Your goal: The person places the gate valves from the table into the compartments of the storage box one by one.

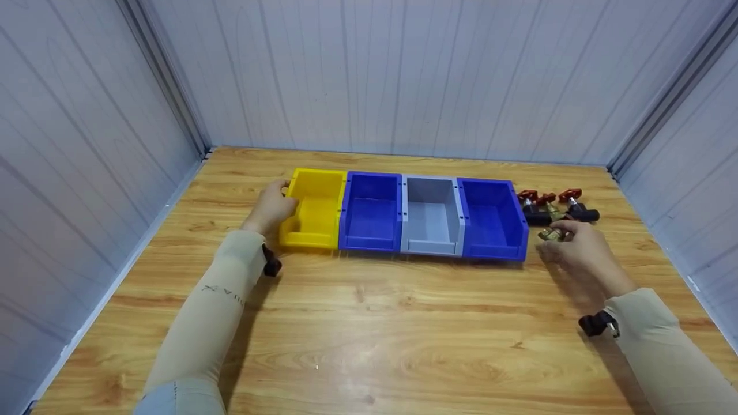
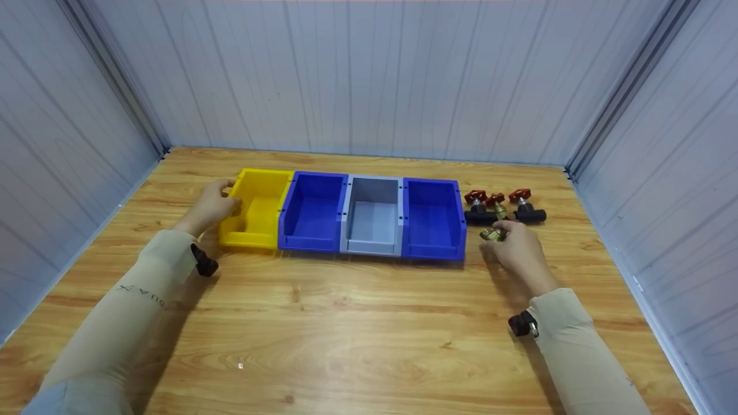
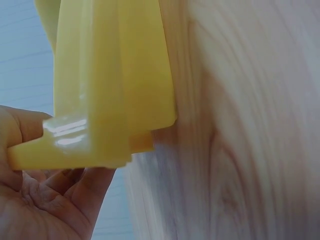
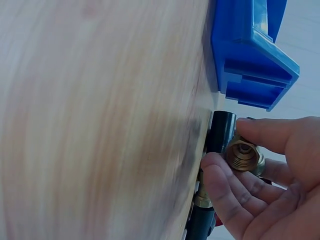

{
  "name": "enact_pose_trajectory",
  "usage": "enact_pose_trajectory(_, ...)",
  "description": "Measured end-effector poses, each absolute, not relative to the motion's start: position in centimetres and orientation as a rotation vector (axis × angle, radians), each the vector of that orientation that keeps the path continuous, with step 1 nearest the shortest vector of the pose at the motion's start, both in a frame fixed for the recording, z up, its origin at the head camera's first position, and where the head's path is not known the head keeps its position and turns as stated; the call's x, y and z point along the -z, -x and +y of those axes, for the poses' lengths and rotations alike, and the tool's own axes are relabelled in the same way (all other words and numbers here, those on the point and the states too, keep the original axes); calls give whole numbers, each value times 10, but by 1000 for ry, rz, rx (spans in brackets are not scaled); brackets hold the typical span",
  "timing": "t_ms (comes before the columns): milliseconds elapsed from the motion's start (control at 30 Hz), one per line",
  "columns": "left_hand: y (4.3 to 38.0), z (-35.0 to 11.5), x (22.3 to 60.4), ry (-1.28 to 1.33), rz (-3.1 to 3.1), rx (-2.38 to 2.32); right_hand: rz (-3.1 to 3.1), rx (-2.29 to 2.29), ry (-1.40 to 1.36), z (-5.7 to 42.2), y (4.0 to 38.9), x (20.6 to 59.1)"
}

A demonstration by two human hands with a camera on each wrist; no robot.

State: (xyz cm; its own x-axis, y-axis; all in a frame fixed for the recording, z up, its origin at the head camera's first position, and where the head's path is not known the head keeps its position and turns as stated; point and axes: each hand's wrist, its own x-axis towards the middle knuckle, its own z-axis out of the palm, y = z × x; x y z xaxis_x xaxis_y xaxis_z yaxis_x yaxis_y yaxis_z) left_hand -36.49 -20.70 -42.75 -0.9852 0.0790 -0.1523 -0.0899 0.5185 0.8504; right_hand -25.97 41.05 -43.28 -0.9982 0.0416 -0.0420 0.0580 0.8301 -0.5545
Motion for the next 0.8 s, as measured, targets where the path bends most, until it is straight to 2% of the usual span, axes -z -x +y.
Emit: enact_pose_trajectory(800, 369, -207, 427, 63, 2595, -1396, 3090, 925, 15, 396, 267, 420)
